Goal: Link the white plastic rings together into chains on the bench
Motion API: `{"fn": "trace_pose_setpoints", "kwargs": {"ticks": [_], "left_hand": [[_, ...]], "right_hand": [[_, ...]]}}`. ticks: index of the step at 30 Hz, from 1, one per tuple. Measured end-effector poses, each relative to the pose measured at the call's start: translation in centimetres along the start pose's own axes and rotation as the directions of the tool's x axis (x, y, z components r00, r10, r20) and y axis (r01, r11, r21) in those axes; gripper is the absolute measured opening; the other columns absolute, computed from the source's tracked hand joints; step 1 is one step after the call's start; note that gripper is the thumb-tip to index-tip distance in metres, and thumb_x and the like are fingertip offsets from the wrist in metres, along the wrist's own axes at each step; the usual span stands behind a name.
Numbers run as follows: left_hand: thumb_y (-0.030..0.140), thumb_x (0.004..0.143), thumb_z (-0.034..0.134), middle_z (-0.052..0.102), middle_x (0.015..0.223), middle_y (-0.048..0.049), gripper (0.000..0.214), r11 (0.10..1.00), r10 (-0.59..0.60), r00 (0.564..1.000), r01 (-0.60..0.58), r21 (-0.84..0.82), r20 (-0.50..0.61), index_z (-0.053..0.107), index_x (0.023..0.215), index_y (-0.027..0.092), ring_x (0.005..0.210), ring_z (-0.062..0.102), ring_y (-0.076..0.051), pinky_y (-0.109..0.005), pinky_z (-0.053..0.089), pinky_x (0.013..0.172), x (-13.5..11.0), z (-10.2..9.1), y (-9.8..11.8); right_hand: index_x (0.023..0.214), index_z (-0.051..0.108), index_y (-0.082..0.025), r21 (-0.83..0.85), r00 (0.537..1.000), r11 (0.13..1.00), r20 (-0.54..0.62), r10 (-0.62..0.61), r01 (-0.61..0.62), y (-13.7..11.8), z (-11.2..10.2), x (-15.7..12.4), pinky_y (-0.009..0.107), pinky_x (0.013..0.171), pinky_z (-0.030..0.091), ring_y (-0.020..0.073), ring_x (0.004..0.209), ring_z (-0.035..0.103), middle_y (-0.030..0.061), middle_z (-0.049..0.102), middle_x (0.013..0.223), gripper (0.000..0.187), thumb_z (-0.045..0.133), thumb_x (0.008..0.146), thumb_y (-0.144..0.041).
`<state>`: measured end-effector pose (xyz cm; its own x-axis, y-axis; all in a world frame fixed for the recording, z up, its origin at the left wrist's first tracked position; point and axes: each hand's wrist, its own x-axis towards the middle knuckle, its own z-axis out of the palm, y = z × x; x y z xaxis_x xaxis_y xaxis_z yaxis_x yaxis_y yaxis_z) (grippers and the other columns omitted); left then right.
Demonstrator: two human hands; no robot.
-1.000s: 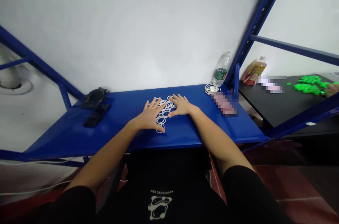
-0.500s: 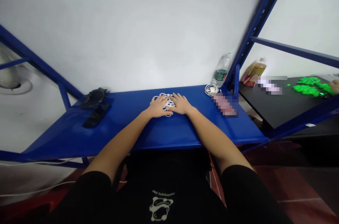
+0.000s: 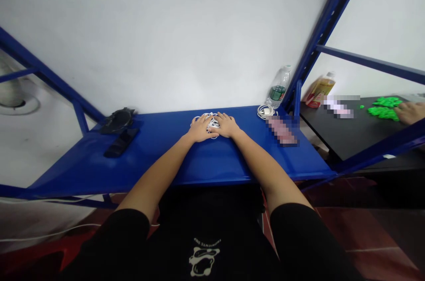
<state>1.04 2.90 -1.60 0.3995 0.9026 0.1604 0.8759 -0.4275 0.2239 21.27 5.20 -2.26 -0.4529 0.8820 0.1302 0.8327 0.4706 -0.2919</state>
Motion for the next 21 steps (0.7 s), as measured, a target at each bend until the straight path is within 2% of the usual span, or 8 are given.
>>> {"fn": "trace_pose_setpoints", "kwargs": {"ticks": [6, 8, 11, 14, 17, 19, 21], "left_hand": [[0.073, 0.088, 0.065, 0.038, 0.17, -0.011, 0.087, 0.997, -0.016, 0.999, 0.012, -0.075, -0.045, 0.043, 0.161, 0.029, 0.159, 0.029, -0.035, -0.058, 0.017, 0.13, -0.6, -0.4, -0.3], [0.074, 0.088, 0.065, 0.033, 0.172, -0.011, 0.088, 0.997, -0.029, 0.998, 0.025, -0.073, -0.048, 0.044, 0.161, 0.029, 0.161, 0.025, -0.037, -0.061, 0.013, 0.13, -0.9, -0.8, -0.8], [0.078, 0.083, 0.067, 0.022, 0.176, -0.0118, 0.1, 0.997, -0.049, 0.997, 0.046, -0.06, -0.056, 0.036, 0.165, 0.03, 0.163, 0.017, -0.039, -0.064, 0.008, 0.13, -1.5, -2.0, -1.6], [0.084, 0.075, 0.071, 0.014, 0.178, -0.0137, 0.117, 0.995, -0.067, 0.998, 0.066, -0.078, 0.0, 0.026, 0.169, 0.029, 0.164, 0.012, -0.041, -0.065, 0.008, 0.13, -2.3, -3.3, -2.3], [0.087, 0.067, 0.075, 0.008, 0.177, -0.0186, 0.133, 0.99, -0.108, 0.985, 0.119, -0.079, 0.131, 0.017, 0.17, 0.026, 0.164, 0.006, -0.044, -0.066, 0.009, 0.129, -2.8, -3.9, -2.4], [0.087, 0.064, 0.077, 0.004, 0.177, -0.0204, 0.138, 0.988, -0.123, 0.969, 0.139, -0.064, 0.213, 0.015, 0.171, 0.025, 0.164, 0.001, -0.045, -0.068, 0.009, 0.128, -2.8, -3.6, -2.2], [0.087, 0.063, 0.077, 0.002, 0.177, -0.0201, 0.139, 0.989, -0.119, 0.959, 0.137, -0.054, 0.257, 0.015, 0.17, 0.024, 0.164, -0.002, -0.045, -0.07, 0.009, 0.127, -2.7, -3.2, -2.1]], "right_hand": [[0.163, 0.043, -0.027, 0.046, 0.999, 0.998, 0.003, -0.046, 0.046, 0.1, -0.6, -0.2, 0.063, 0.127, 0.022, 0.0394, 0.161, 0.024, 0.0131, 0.029, 0.174, 0.077, 0.04, 0.102, -0.075], [0.161, 0.046, -0.026, 0.069, 0.998, 0.996, -0.021, -0.055, 0.057, 0.2, -0.9, -0.3, 0.065, 0.127, 0.02, 0.0394, 0.162, 0.022, 0.0131, 0.03, 0.173, 0.073, 0.038, 0.104, -0.071], [0.161, 0.047, -0.024, 0.108, 0.992, 0.99, -0.094, -0.078, 0.088, 0.4, -1.5, -0.7, 0.064, 0.128, 0.02, 0.0381, 0.162, 0.022, 0.0142, 0.032, 0.173, 0.073, 0.042, 0.104, -0.07], [0.165, 0.039, -0.025, 0.141, 0.989, 0.984, -0.115, -0.091, 0.107, 0.8, -2.2, -1.2, 0.066, 0.128, 0.018, 0.0413, 0.163, 0.017, 0.0153, 0.025, 0.175, 0.093, 0.057, 0.092, -0.079], [0.17, 0.024, -0.027, 0.135, 0.997, 0.988, -0.012, -0.073, 0.074, 1.0, -2.2, -1.7, 0.072, 0.126, 0.014, 0.0476, 0.163, 0.007, 0.0164, 0.012, 0.177, 0.124, 0.072, 0.073, -0.087], [0.172, 0.017, -0.027, 0.119, 0.996, 0.991, 0.064, -0.064, 0.056, 0.8, -1.7, -1.8, 0.073, 0.126, 0.013, 0.0486, 0.163, 0.004, 0.017, 0.008, 0.178, 0.129, 0.072, 0.072, -0.088], [0.172, 0.015, -0.027, 0.1, 0.993, 0.993, 0.097, -0.068, 0.058, 0.6, -1.1, -1.7, 0.072, 0.127, 0.013, 0.0473, 0.163, 0.004, 0.017, 0.008, 0.178, 0.123, 0.067, 0.078, -0.087]]}}
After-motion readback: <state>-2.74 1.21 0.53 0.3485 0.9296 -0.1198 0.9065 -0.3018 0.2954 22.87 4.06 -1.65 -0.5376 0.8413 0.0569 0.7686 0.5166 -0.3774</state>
